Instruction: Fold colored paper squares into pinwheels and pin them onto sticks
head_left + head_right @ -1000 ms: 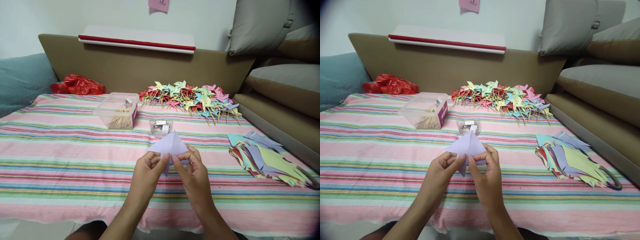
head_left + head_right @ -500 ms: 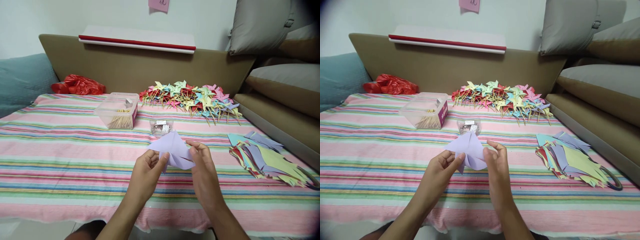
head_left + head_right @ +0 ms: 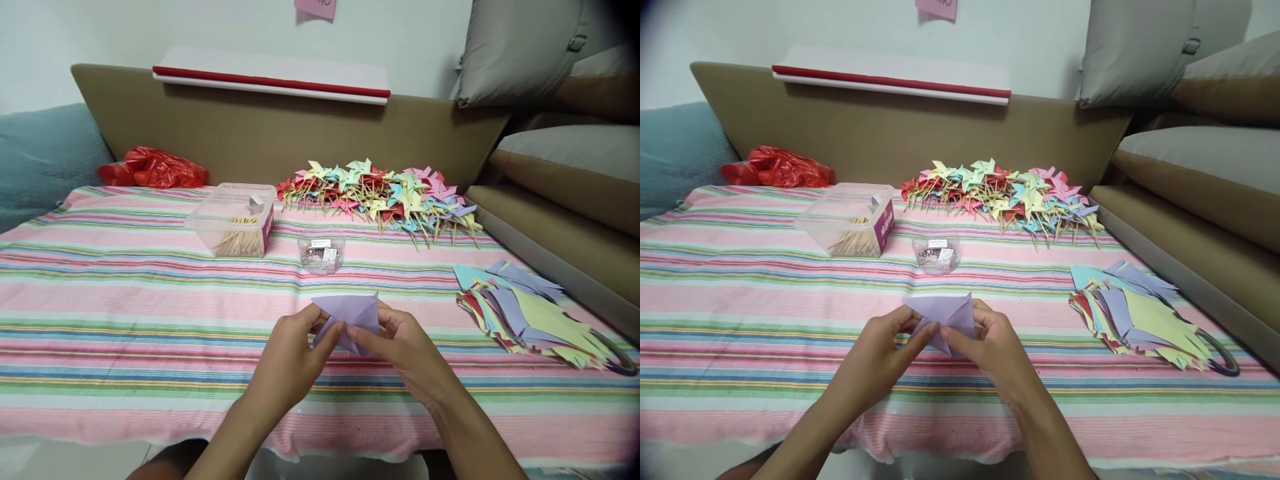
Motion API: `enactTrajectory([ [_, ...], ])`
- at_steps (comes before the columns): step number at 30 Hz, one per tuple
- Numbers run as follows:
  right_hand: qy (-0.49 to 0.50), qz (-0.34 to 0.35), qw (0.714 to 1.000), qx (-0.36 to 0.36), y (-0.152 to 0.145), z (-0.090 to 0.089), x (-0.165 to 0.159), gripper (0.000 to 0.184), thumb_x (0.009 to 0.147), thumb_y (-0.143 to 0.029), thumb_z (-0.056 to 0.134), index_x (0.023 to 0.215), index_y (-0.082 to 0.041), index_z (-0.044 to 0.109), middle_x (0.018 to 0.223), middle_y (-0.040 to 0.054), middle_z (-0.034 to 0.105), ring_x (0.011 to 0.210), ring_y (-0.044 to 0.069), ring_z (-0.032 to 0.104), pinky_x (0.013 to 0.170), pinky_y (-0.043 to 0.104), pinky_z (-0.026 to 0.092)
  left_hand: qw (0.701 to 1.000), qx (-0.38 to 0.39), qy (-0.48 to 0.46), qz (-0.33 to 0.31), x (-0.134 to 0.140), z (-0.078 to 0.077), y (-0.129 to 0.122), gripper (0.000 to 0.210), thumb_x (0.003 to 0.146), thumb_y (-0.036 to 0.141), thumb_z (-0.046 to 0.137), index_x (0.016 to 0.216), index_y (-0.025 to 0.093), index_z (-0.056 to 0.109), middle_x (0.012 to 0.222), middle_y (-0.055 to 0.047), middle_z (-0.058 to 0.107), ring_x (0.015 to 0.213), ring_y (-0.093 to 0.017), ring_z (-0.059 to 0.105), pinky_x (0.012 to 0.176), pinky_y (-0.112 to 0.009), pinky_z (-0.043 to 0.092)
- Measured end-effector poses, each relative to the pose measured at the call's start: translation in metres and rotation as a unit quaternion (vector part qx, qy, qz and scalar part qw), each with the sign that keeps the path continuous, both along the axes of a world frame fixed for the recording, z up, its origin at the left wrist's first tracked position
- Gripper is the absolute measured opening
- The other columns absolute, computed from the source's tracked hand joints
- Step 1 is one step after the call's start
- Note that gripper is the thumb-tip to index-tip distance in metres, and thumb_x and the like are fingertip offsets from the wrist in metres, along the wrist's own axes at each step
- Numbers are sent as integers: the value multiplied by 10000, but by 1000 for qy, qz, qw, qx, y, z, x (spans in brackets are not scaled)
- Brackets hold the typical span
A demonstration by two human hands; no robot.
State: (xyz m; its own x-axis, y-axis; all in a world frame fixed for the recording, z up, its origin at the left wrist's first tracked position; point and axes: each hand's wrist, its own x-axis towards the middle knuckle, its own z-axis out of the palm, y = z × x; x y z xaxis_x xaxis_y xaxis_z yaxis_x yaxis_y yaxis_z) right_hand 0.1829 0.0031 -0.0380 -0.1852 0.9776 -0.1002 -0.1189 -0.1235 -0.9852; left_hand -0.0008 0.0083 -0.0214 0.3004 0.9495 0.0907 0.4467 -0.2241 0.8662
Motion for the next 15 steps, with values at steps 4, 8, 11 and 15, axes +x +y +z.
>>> enactTrajectory([
  [4, 20, 1, 999, -28, 0, -1, 1, 264, 766, -398, 843, 975, -240, 819, 1084, 45, 683, 972, 229, 656, 839, 319, 534, 999, -30, -45, 2, -3, -1, 1, 251, 924, 400, 623, 784, 198, 675, 747, -35, 712, 710, -210, 634, 589, -282, 377],
  [8, 92, -62, 993, -45, 0, -6, -6, 254, 713, -370, 889, 882, -194, 821, 887, 44, 739, 855, 202, 634, 794, 310, 504, 982, -84, -168, -20, -2, -2, 4, 211, 917, 409, 657, 893, 200, 680, 859, -38, 721, 820, -208, 656, 701, -288, 455],
  [11, 147, -117, 981, -38, 2, -12, -17, 238, 760, -412, 846, 927, -245, 815, 926, 21, 769, 922, 202, 639, 843, 310, 492, 946, -149, -289, -13, 1, -3, 6, 225, 879, 378, 727, 1014, 206, 676, 978, -48, 736, 948, -217, 678, 838, -310, 494],
  [15, 262, -128, 956, -35, 1, -15, -35, 195, 776, -354, 831, 947, -264, 809, 1014, 12, 777, 1011, 208, 652, 899, 315, 510, 903, -205, -376, 28, 11, -7, 4, 292, 812, 330, 810, 1050, 194, 707, 970, -58, 744, 973, -215, 667, 896, -321, 493],
])
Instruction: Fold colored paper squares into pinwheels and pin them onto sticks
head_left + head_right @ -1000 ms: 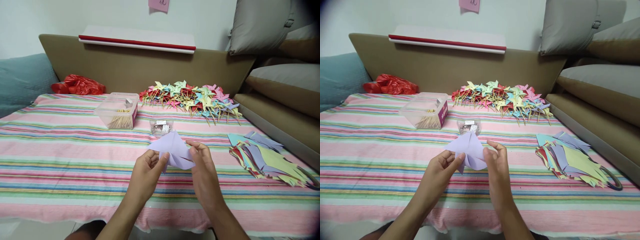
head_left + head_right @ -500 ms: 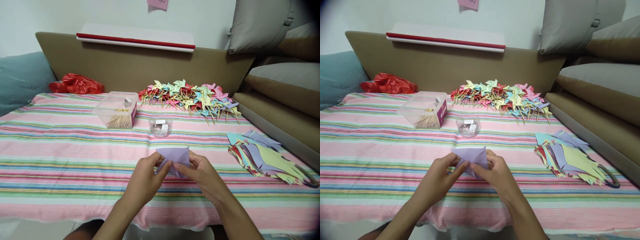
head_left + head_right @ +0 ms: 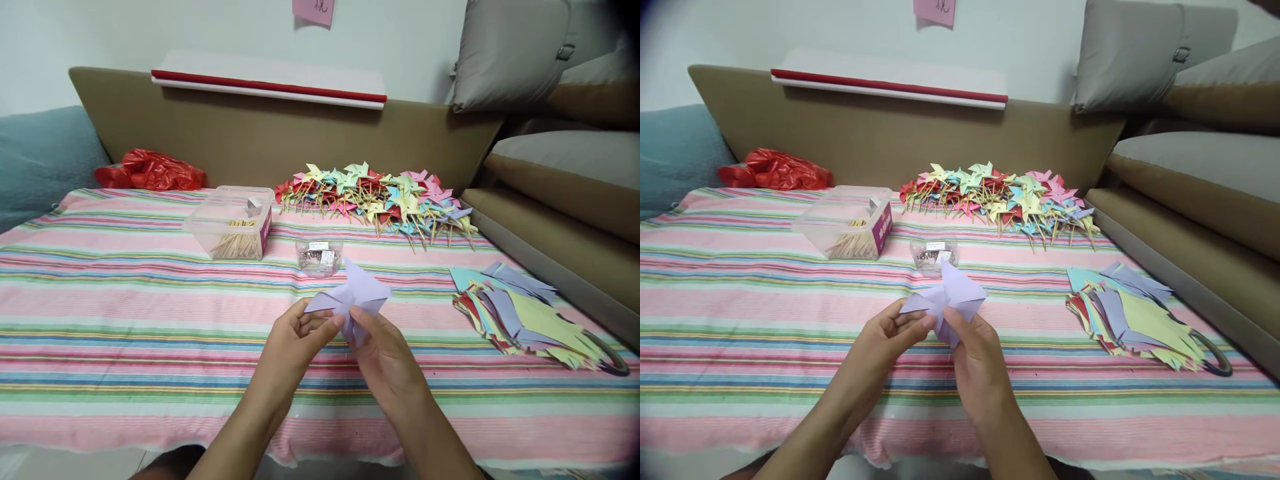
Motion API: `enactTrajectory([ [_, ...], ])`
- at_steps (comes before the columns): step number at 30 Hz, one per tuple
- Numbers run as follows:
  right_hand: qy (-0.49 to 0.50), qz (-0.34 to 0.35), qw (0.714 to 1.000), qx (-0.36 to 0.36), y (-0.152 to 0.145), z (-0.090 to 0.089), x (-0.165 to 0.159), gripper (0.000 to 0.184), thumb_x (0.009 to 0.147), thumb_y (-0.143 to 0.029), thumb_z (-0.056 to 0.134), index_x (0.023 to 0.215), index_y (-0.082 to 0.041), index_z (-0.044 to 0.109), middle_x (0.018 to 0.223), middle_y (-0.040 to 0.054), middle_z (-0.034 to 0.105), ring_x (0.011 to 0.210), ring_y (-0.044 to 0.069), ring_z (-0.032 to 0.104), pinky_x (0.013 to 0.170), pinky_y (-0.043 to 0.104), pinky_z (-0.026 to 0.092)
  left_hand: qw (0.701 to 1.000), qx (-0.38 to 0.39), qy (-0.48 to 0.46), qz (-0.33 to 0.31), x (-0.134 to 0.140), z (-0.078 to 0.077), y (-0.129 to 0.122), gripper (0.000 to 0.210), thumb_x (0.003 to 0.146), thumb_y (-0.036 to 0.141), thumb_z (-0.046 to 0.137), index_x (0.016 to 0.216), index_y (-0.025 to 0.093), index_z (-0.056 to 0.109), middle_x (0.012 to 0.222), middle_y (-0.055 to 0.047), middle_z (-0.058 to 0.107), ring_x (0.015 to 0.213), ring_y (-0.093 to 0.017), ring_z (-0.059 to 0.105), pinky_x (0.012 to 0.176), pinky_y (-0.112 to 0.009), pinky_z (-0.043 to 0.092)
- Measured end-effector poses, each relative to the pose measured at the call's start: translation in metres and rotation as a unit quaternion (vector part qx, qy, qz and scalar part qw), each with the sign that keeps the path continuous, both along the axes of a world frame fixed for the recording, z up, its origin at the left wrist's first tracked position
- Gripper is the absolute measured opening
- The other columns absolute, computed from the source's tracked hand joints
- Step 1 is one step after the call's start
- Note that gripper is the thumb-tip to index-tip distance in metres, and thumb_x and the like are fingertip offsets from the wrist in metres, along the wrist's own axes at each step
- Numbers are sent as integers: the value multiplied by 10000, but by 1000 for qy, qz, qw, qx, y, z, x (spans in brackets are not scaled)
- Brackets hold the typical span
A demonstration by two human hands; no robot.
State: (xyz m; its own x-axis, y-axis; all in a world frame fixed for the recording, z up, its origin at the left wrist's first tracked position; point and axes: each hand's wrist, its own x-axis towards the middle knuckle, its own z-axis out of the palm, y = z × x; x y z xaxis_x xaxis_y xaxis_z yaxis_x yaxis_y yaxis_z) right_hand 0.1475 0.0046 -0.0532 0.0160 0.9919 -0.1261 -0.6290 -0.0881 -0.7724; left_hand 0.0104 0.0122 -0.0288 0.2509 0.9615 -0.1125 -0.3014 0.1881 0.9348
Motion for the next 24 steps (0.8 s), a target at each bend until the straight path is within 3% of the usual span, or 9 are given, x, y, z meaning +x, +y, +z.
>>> enactTrajectory([
  [3, 52, -20, 998, -4, -3, 1, -11, 126, 765, -306, 836, 885, -285, 805, 972, -13, 777, 949, 190, 665, 853, 298, 534, 996, -42, -66, 33, 10, -4, -5, 281, 799, 333, 822, 1023, 187, 737, 934, -51, 730, 936, -193, 645, 856, -294, 489],
  [6, 63, -21, 998, -6, -7, 2, -17, 94, 767, -307, 831, 855, -296, 802, 977, -20, 777, 939, 189, 669, 841, 297, 543, 988, -76, -112, 69, 17, -7, -8, 219, 772, 332, 842, 876, 172, 735, 877, -22, 696, 832, -146, 603, 778, -253, 470],
  [14, 11, -23, 1000, -4, -10, 3, -20, 123, 799, -360, 797, 896, -284, 789, 1033, 14, 777, 1013, 240, 667, 895, 361, 548, 992, -34, -36, 113, 22, -6, -8, 253, 780, 379, 817, 724, 147, 733, 727, -4, 638, 727, -138, 526, 700, -251, 430],
  [19, -11, -28, 999, 16, -11, 8, -22, 263, 896, -433, 691, 1078, -243, 707, 1164, 61, 727, 1106, 263, 642, 898, 390, 545, 989, -57, -62, 121, 15, -7, -5, 321, 772, 412, 822, 650, 158, 668, 674, 23, 557, 679, -119, 479, 641, -235, 424],
  [22, -107, -77, 990, 53, -12, 6, -17, 260, 969, -431, 575, 1165, -261, 593, 1210, 74, 660, 1073, 243, 637, 866, 404, 554, 982, -80, -107, 130, 7, -5, 0, 286, 747, 405, 843, 731, 152, 710, 748, 4, 620, 697, -115, 522, 621, -215, 444],
  [24, -258, -137, 948, 128, -12, 2, -10, 280, 960, -331, 598, 1231, -297, 537, 1242, 71, 607, 1074, 231, 625, 886, 419, 550, 977, -88, -128, 143, 2, -2, 3, 278, 729, 392, 860, 760, 148, 730, 776, -4, 651, 691, -107, 544, 605, -199, 453],
])
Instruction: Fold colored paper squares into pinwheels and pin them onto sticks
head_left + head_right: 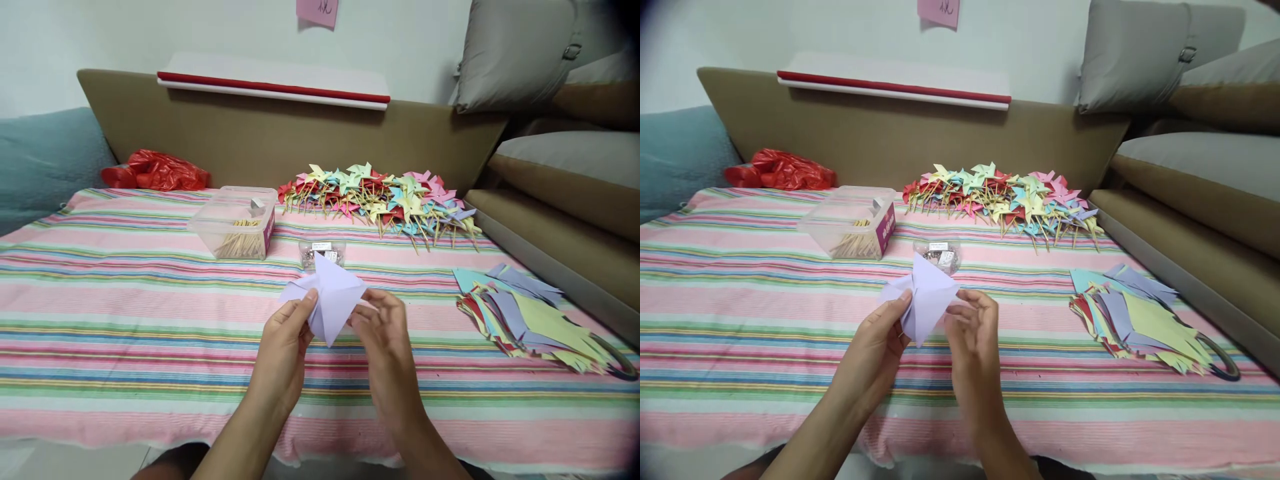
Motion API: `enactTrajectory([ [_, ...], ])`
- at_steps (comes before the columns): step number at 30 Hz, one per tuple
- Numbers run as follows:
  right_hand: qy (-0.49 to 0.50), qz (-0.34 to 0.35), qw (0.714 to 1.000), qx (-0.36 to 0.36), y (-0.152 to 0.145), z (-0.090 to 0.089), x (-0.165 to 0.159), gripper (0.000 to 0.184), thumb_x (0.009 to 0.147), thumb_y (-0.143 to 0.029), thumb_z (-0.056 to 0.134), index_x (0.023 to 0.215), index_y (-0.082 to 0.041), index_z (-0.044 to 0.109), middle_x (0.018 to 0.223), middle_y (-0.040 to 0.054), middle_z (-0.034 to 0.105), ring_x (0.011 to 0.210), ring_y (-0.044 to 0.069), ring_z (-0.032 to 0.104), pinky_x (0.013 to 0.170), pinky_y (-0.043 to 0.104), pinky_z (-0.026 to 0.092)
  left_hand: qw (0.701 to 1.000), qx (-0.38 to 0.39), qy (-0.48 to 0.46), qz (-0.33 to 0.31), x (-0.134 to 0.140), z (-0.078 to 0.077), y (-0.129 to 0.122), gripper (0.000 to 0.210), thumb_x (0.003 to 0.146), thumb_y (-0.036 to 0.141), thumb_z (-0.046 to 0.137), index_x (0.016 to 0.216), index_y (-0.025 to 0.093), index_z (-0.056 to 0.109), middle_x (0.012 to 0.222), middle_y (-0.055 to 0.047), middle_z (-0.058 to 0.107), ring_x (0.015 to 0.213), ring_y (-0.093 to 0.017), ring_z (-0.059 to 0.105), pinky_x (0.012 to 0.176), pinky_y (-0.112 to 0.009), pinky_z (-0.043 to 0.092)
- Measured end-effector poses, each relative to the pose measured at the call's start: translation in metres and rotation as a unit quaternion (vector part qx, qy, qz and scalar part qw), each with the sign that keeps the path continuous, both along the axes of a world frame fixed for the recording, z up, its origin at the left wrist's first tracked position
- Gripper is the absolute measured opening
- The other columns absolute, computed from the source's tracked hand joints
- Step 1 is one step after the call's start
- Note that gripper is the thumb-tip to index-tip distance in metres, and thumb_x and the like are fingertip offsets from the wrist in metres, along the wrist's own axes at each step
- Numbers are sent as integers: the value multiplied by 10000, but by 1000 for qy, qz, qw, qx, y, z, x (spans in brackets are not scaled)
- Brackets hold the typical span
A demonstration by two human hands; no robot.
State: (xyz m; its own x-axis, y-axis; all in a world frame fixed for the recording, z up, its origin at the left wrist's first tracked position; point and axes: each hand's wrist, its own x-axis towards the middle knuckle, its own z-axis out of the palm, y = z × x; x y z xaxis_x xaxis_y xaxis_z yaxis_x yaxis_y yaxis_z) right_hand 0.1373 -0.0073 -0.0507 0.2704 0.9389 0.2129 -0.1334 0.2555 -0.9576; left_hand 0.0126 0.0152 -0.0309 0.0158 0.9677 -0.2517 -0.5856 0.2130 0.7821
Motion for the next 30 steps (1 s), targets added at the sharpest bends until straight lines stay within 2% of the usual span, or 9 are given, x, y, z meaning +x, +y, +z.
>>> enactTrajectory([
  [1, -104, -30, 993, 54, 1, -1, 4, 323, 950, -266, 609, 1258, -319, 529, 1279, 71, 572, 1112, 234, 608, 919, 438, 538, 1000, -2, -7, 5, -2, 1, 1, 272, 726, 385, 863, 761, 148, 733, 775, -4, 659, 679, -103, 550, 596, -195, 455],
  [3, -297, -75, 936, 174, 2, -2, 13, 411, 927, -155, 614, 1281, -351, 543, 1369, 75, 490, 1211, 253, 553, 986, 478, 506, 1000, -6, -16, 10, -6, 4, 3, 257, 724, 371, 866, 761, 151, 737, 773, -2, 674, 662, -100, 560, 582, -192, 459],
  [5, -404, -104, 874, 251, 4, -1, 20, 443, 896, -93, 642, 1251, -348, 574, 1424, 78, 426, 1254, 265, 513, 1007, 492, 494, 1000, -8, -16, 16, -8, 6, 4, 254, 723, 370, 868, 769, 154, 741, 778, -2, 684, 656, -99, 568, 564, -189, 453],
  [6, -422, -115, 858, 268, 4, 1, 22, 436, 882, -86, 668, 1225, -342, 586, 1432, 79, 408, 1246, 267, 513, 999, 494, 501, 1000, -8, -13, 19, -9, 6, 3, 259, 717, 373, 870, 763, 154, 740, 775, -1, 685, 649, -97, 566, 549, -187, 443],
  [13, -452, -103, 842, 278, 2, 6, 26, 231, 868, -122, 727, 996, -314, 716, 1421, 63, 374, 1320, 311, 458, 995, 501, 502, 999, -8, 31, 20, -6, 7, 0, 329, 676, 413, 886, 700, 141, 702, 659, 18, 605, 599, -92, 500, 516, -194, 393],
  [18, -454, -88, 842, 278, 2, 7, 27, 210, 865, -116, 728, 946, -309, 745, 1413, 58, 409, 1306, 298, 467, 1005, 498, 478, 999, -1, 46, 16, -6, 4, -2, 355, 694, 408, 879, 639, 147, 644, 623, 32, 542, 602, -89, 460, 549, -197, 396],
  [21, -439, -83, 854, 267, 1, 7, 27, 194, 873, -130, 723, 944, -308, 753, 1410, 62, 428, 1309, 299, 474, 1008, 504, 466, 999, 6, 51, 4, -7, 2, -1, 312, 728, 403, 858, 700, 148, 680, 681, 14, 569, 656, -106, 484, 598, -211, 414],
  [27, -327, -72, 931, 143, -1, 5, 20, 79, 911, -293, 686, 874, -301, 755, 1363, 76, 505, 1303, 308, 503, 981, 490, 477, 995, 26, 89, -28, -4, 0, -4, 283, 781, 419, 816, 765, 154, 718, 725, -3, 578, 711, -137, 486, 668, -259, 414],
  [30, -255, -73, 962, 69, 1, 1, 17, 138, 880, -391, 711, 816, -275, 753, 1288, 96, 541, 1262, 316, 525, 1024, 506, 451, 993, 37, 107, -36, -2, -1, -5, 286, 796, 423, 804, 744, 157, 710, 723, 4, 552, 726, -139, 470, 686, -266, 402],
])
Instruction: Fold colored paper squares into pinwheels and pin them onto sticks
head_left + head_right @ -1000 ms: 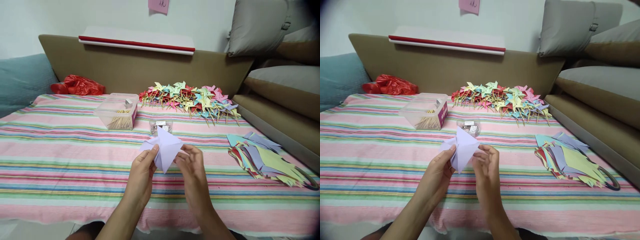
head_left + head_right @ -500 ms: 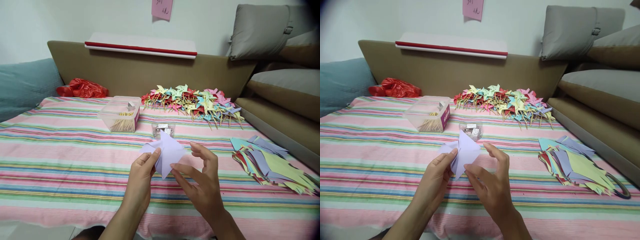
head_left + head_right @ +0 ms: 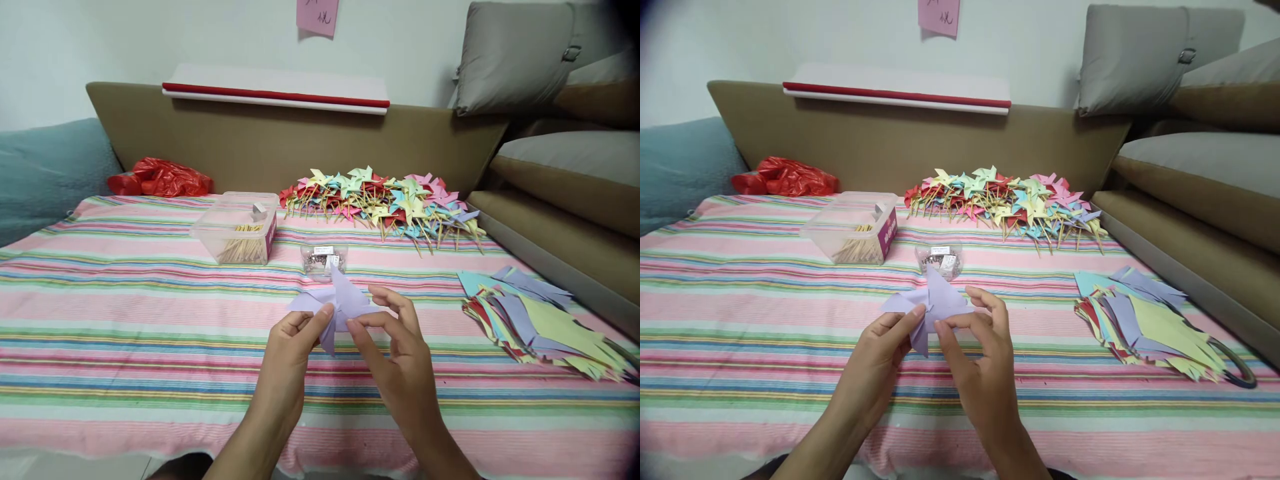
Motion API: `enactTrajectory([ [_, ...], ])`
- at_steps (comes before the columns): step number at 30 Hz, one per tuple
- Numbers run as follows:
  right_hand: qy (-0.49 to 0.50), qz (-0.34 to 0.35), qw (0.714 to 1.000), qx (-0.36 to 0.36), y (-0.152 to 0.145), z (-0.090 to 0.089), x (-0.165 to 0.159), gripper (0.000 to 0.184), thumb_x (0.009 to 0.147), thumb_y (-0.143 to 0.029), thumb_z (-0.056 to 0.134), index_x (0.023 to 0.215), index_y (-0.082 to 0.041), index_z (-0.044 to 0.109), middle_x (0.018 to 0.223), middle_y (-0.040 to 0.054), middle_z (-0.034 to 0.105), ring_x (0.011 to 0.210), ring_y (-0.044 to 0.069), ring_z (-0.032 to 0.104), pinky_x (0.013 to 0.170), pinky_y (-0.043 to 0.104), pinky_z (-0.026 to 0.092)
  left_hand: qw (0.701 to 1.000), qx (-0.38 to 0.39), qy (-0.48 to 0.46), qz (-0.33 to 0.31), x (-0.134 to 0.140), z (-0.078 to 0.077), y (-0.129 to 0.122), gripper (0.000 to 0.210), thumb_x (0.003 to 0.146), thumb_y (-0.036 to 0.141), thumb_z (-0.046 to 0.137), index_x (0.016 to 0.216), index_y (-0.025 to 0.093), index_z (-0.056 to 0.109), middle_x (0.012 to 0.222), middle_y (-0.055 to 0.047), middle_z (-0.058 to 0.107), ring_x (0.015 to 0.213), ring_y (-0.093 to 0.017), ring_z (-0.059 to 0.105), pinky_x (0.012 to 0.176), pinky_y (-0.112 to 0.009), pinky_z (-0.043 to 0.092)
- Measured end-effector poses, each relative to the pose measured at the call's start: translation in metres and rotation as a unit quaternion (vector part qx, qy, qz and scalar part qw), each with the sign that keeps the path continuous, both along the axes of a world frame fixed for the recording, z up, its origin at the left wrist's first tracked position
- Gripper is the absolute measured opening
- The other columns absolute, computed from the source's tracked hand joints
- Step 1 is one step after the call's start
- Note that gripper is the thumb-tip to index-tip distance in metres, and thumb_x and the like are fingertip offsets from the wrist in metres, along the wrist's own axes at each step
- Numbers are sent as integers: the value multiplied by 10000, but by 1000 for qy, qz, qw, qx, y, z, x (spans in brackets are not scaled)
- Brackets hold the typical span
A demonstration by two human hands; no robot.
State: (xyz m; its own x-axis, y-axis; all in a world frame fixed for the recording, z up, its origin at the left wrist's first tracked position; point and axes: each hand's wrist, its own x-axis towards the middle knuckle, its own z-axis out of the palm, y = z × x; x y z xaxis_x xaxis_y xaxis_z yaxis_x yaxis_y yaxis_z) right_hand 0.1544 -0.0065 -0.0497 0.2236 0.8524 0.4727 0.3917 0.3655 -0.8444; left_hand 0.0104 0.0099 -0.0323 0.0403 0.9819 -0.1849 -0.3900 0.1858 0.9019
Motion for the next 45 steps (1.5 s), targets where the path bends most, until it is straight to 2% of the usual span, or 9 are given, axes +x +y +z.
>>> enactTrajectory([
  [4, 51, 2, 998, -41, 3, -3, -1, 194, 846, -435, 738, 765, -259, 737, 1261, 95, 541, 1280, 319, 503, 1094, 526, 377, 1000, 8, 8, -9, 1, -2, -1, 294, 807, 425, 794, 715, 162, 701, 706, 10, 535, 727, -140, 456, 690, -267, 391],
  [7, 60, 6, 997, -53, 3, -2, -2, 201, 840, -435, 745, 755, -254, 721, 1254, 88, 536, 1264, 315, 513, 1074, 519, 385, 1000, 13, 8, -16, 2, -1, -2, 284, 812, 429, 790, 748, 161, 721, 724, 2, 558, 747, -148, 470, 707, -269, 399],
  [11, 66, 11, 996, -53, 2, -1, -3, 203, 856, -417, 731, 750, -246, 699, 1215, 83, 546, 1238, 309, 528, 1058, 515, 393, 999, 18, 14, -22, 3, 0, -2, 290, 814, 438, 786, 775, 156, 735, 769, -15, 596, 785, -159, 495, 722, -271, 413],
  [24, 71, 12, 996, -52, 1, 2, -3, 162, 868, -405, 728, 782, -268, 724, 1215, 70, 540, 1292, 298, 493, 1086, 535, 366, 997, 37, 59, -23, 5, 3, -3, 284, 811, 405, 785, 697, 166, 683, 696, 9, 542, 710, -140, 462, 674, -255, 396],
  [30, 81, 13, 995, -50, 1, -1, -2, 154, 853, -402, 743, 780, -268, 723, 1268, 66, 519, 1308, 308, 496, 1111, 554, 346, 995, 47, 80, -21, 5, 5, -4, 333, 792, 453, 793, 677, 157, 692, 672, 4, 536, 707, -143, 469, 671, -256, 391],
  [35, 80, 13, 995, -52, 0, 4, -4, 167, 854, -395, 740, 761, -259, 712, 1252, 69, 532, 1294, 297, 504, 1107, 544, 351, 995, 44, 91, -7, 6, 5, -3, 369, 764, 486, 805, 671, 150, 686, 665, 0, 543, 692, -142, 466, 652, -255, 391],
  [40, 76, 21, 995, -55, -1, 4, -6, 189, 870, -391, 721, 750, -248, 694, 1189, 80, 554, 1335, 300, 466, 1089, 508, 370, 993, 51, 104, 7, 6, 5, -4, 416, 758, 484, 810, 610, 160, 596, 626, 23, 484, 644, -120, 415, 603, -238, 358],
  [43, 134, 19, 988, -70, 1, 3, -6, 197, 830, -421, 761, 873, -259, 658, 1255, 74, 550, 1304, 297, 493, 1034, 470, 427, 991, 56, 123, 7, 5, 5, -3, 466, 774, 490, 795, 577, 174, 514, 601, 40, 411, 618, -112, 371, 578, -238, 330],
  [45, 218, 18, 971, -101, 3, 6, -2, 349, 798, -467, 785, 1037, -289, 605, 1274, 64, 568, 1224, 278, 546, 963, 429, 471, 989, 64, 130, -8, 3, 5, -2, 455, 800, 496, 769, 597, 180, 512, 617, 37, 417, 630, -118, 386, 594, -243, 342],
])
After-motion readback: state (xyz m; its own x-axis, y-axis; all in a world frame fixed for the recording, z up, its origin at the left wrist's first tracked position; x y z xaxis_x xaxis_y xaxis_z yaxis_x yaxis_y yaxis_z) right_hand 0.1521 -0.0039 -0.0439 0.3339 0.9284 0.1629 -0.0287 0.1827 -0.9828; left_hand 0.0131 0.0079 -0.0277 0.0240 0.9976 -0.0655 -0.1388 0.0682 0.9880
